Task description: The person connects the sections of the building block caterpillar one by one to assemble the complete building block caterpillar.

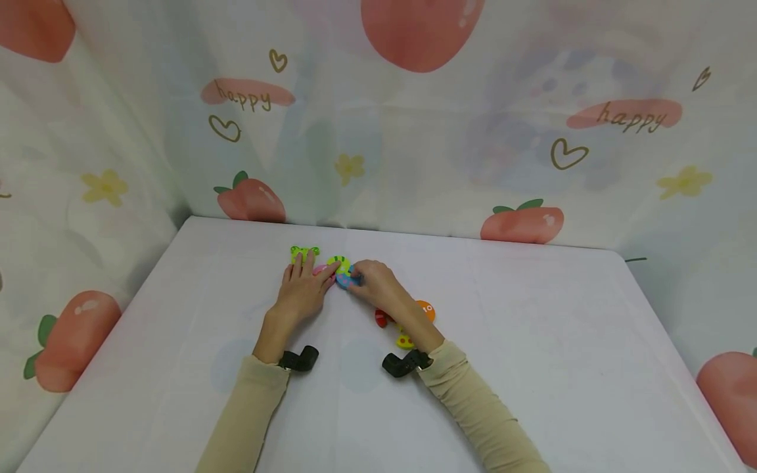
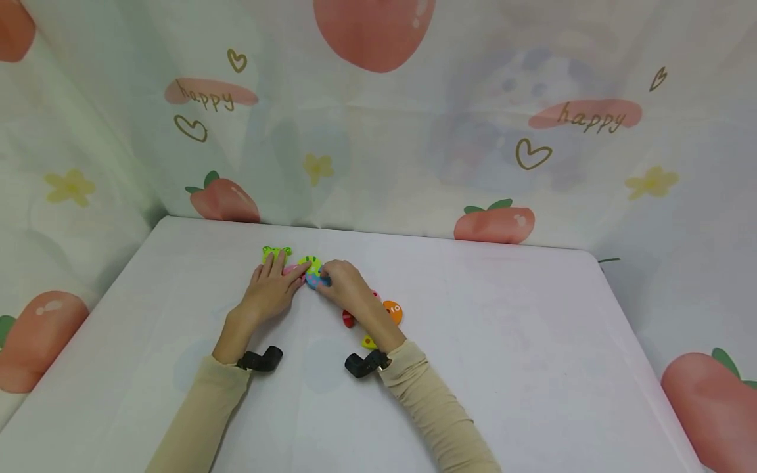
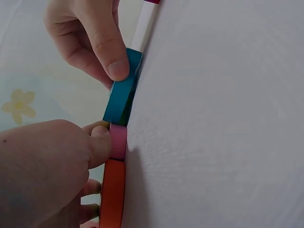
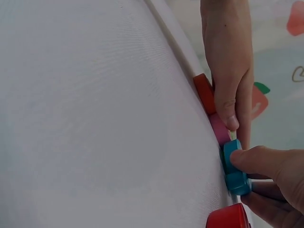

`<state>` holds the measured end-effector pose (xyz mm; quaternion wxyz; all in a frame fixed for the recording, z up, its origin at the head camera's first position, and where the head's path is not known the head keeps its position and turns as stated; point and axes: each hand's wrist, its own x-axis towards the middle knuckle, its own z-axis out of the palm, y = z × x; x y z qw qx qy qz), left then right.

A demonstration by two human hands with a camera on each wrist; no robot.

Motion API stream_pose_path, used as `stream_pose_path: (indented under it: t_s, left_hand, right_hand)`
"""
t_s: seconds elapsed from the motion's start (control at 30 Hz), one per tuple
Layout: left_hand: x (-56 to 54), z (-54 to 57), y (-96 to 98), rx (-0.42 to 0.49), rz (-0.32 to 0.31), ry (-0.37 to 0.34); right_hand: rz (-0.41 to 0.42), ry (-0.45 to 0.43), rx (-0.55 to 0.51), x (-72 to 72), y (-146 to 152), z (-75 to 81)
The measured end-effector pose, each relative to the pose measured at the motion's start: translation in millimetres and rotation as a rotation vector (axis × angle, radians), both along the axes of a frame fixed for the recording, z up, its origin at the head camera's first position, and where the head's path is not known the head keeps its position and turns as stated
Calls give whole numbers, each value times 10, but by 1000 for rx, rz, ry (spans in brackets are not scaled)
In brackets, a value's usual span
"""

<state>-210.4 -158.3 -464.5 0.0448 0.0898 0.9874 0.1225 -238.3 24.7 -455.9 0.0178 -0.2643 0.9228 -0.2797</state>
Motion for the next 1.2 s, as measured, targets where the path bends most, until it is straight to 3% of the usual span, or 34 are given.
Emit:
stream_pose_path:
  t_s: [0.37,0.6,0.83,1.2]
  left_hand:
    - [-10,20,17,-7,5,-9]
    - [-11,21,18,-12,1,6]
    - [-10,15,54,-3,24,-39]
    - [-18,-11,41,61,45,-32]
  right_hand:
    - [17,13,27,2,14,2]
    - [71,-76,54,-14,105,57]
    - [63,-204,-60,31,445,193]
    - [49,-184,2,280,1039,240]
